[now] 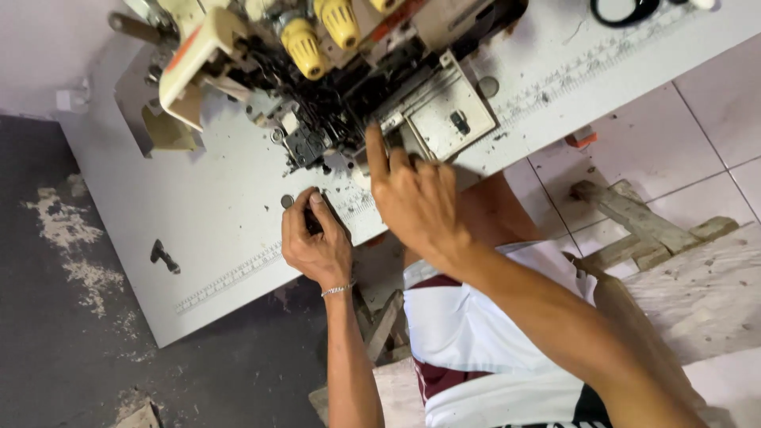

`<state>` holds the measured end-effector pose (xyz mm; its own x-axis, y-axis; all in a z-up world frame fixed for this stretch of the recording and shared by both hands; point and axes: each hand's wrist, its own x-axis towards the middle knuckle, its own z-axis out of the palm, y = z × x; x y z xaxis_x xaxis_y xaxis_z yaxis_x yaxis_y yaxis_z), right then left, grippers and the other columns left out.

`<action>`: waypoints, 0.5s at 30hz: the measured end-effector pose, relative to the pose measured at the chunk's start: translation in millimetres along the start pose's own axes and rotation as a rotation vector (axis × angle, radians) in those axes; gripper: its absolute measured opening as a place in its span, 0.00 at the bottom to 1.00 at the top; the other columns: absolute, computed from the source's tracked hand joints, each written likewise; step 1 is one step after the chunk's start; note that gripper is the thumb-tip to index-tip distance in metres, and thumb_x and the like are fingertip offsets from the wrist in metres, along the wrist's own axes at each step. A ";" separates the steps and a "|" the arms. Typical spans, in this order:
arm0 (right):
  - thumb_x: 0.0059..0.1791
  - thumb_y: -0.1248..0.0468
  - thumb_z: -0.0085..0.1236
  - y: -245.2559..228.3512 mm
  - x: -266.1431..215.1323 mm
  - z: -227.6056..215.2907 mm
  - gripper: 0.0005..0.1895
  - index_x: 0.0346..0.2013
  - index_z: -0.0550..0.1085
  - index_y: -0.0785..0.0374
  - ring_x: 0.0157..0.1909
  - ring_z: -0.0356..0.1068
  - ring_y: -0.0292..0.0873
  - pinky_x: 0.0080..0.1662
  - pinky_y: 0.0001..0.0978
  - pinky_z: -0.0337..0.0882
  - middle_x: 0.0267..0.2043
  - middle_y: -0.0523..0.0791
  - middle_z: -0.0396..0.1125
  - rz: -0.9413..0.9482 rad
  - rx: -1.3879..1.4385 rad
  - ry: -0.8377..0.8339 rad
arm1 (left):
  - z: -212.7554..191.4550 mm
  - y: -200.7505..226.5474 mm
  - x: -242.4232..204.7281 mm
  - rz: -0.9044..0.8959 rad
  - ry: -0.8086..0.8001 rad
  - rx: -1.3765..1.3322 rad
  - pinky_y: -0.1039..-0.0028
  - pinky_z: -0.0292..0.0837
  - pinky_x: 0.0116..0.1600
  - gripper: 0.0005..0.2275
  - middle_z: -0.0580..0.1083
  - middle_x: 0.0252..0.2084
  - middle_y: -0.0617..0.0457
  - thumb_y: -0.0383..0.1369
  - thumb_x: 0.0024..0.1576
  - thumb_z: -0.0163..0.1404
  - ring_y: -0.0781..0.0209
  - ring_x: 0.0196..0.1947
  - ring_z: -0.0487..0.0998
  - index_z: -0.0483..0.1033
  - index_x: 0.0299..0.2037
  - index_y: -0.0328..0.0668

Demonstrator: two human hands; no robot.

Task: The person works on a sewing machine, using tweezers to remove debris from the bobbin area and a toothbrush to clean the internal mechanisms. They then use a screwdriver to adjust components near the thread tension discs and the needle area.

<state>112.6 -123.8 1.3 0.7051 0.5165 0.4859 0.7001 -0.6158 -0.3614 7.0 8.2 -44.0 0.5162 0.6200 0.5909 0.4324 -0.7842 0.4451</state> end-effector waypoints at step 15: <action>0.55 0.61 0.43 16.1 -2.2 -0.8 0.17 0.58 0.71 0.60 0.15 0.71 0.54 0.22 0.49 0.72 0.17 0.46 0.69 0.112 0.439 -0.084 | -2.4 7.4 -2.3 -0.015 -0.047 0.033 0.65 0.75 0.42 0.05 0.76 0.32 0.51 0.32 0.65 0.52 0.51 0.35 0.81 0.81 0.43 0.45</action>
<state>122.2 -135.3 -5.0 0.7729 0.5192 0.3648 0.5879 -0.3697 -0.7196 7.2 1.0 -40.4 0.5434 0.6328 0.5517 0.4643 -0.7740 0.4305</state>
